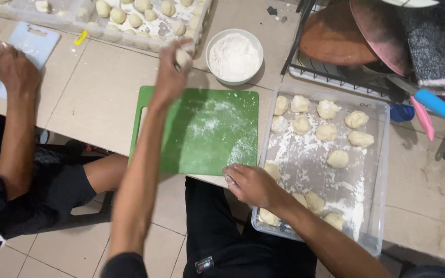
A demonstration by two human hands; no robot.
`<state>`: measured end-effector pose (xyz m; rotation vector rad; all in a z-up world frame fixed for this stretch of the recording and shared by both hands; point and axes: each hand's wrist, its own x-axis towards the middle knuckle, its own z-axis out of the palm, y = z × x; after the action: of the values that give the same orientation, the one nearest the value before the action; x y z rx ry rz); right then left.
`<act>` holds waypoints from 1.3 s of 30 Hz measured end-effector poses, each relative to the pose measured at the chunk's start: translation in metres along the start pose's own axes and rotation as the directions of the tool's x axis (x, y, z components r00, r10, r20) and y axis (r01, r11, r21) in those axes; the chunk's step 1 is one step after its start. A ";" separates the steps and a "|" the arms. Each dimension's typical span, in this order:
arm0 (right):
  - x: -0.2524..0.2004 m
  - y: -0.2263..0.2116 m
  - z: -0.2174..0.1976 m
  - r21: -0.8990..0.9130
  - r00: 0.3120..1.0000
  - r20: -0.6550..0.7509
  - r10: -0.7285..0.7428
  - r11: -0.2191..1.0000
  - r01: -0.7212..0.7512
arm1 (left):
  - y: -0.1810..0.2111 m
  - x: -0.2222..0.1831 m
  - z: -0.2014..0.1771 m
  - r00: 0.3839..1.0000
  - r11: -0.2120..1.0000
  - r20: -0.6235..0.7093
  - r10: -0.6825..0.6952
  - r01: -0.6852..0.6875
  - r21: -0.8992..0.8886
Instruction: Rolling small pieces of dough into balls and placing them in a tray.
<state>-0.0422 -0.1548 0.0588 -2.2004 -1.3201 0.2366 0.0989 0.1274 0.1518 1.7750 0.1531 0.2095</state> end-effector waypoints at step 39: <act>-0.003 0.022 0.027 -0.027 0.992 0.065 0.107 0.994 -0.105 | -0.012 -0.068 0.274 0.582 0.615 0.771 0.259 -0.715 0.333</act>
<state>-0.0385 -0.1552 0.0246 -2.3036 -1.2483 0.3392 0.0939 -0.1461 0.0806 2.4220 -0.9777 -0.0905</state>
